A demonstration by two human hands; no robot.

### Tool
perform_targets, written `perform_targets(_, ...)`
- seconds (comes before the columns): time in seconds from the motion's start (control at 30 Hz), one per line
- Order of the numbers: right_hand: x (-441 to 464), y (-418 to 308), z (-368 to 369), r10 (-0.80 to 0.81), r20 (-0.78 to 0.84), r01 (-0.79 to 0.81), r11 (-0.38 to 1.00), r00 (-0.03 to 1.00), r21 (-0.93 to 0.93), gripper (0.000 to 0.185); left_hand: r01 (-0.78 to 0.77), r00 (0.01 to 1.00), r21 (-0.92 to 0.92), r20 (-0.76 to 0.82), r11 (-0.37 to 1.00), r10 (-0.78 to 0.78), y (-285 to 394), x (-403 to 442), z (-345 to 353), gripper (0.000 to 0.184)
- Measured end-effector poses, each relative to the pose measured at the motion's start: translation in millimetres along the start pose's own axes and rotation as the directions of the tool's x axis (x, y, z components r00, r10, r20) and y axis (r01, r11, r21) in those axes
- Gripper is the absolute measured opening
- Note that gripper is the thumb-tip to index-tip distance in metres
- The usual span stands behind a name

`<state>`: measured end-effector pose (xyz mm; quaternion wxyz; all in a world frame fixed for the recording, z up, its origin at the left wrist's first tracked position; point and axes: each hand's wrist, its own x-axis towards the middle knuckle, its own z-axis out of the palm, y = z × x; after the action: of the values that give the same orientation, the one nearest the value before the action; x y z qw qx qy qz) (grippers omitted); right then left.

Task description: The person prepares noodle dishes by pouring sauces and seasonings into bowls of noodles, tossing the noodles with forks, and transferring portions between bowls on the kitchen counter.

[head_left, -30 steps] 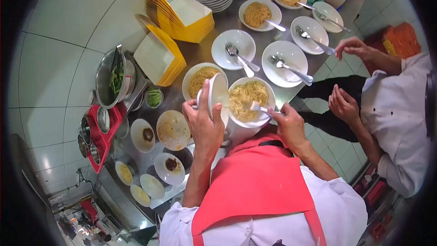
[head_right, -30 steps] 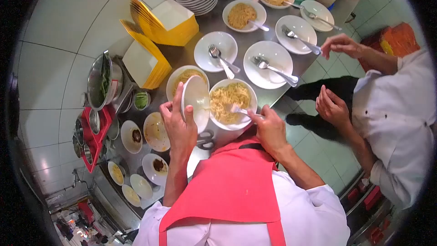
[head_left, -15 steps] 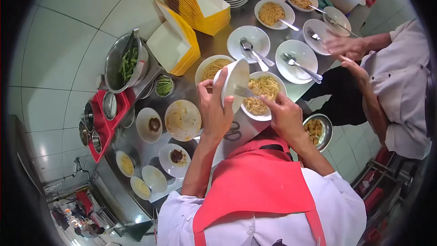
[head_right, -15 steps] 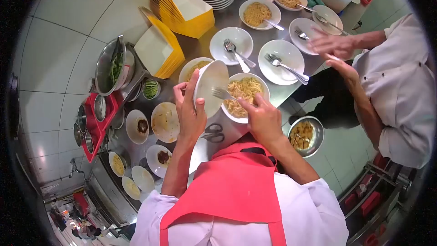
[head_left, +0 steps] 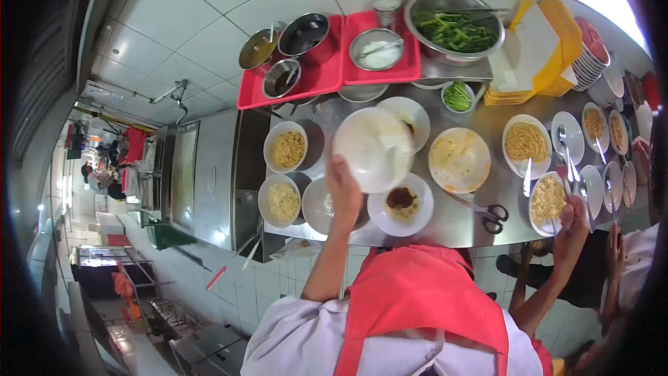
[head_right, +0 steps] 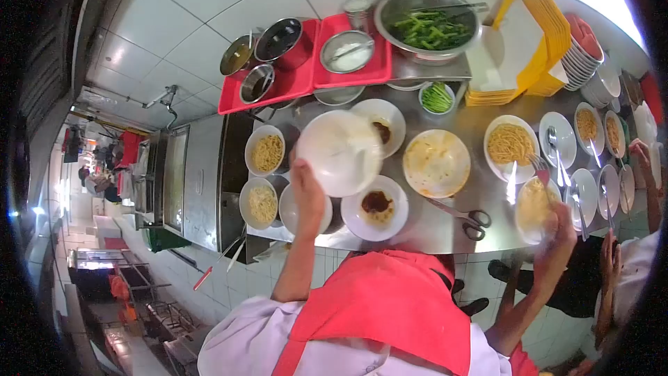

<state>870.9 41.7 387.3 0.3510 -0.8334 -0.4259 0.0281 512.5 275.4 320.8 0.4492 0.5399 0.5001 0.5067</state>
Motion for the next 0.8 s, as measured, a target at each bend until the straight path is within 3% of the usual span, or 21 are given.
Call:
perform_targets(0.07,-8,-33,32,-0.006,-0.017,0.008,0.989,1.0,0.148,0.026,-0.062,0.998,0.033,-0.027,0.998,0.063,-4,23,-56,0.049)
perform_targets(0.1,-11,-54,45,-0.116,-0.027,0.119,0.971,0.993,0.207,0.023,-0.12,0.993,0.245,0.021,0.962,0.118,-12,38,-77,0.046)
perform_targets(0.13,-11,-68,61,-0.168,-0.022,0.17,0.981,0.985,0.091,0.021,-0.179,0.984,0.442,0.078,0.879,0.161,-23,47,-90,0.043)
perform_targets(0.2,-13,-105,78,-0.224,0.018,0.225,0.973,0.974,-0.043,0.019,-0.152,0.988,0.417,0.083,0.896,0.129,-59,67,-94,0.041)
perform_targets(0.3,-12,-174,103,-0.146,0.095,0.137,0.986,0.985,0.1,0.013,-0.047,0.995,0.496,0.099,0.867,-0.002,-67,90,-87,0.037)
perform_targets(0.33,-9,-189,108,-0.198,0.112,0.193,0.979,0.974,0.061,0.012,-0.045,0.996,0.489,0.088,0.871,0.001,-64,96,-84,0.037)
perform_targets(0.4,0,-221,116,-0.305,0.138,0.32,0.942,0.942,-0.103,0.013,0.177,0.971,0.431,0.073,0.885,-0.229,-61,106,-76,0.041)
perform_targets(0.53,18,-301,146,-0.505,0.167,0.529,0.832,0.847,-0.168,0.011,0.282,0.94,0.415,0.059,0.865,-0.335,-97,115,-58,0.042)
perform_targets(0.6,29,-337,173,-0.64,0.232,0.68,0.705,0.732,-0.2,0.009,0.139,0.99,0.402,-0.071,0.905,-0.121,-121,115,-50,0.044)
perform_targets(0.63,30,-359,188,-0.684,0.292,0.743,0.633,0.668,-0.216,0.009,0.142,0.99,0.394,-0.078,0.908,-0.121,-126,114,-50,0.044)
perform_targets(0.7,23,-404,226,-0.695,0.434,0.815,0.538,0.573,-0.214,0.01,-0.144,0.988,0.4,0.107,0.905,0.11,-137,108,-54,0.057)
perform_targets(0.73,17,-419,253,-0.71,0.474,0.852,0.473,0.52,-0.227,0.011,-0.207,0.97,0.388,0.199,0.898,0.137,-154,103,-52,0.063)
perform_targets(0.8,4,-429,322,-0.699,0.582,0.909,0.352,0.415,-0.225,0.012,-0.172,0.943,0.249,0.322,0.953,0.085,-125,68,-68,0.065)
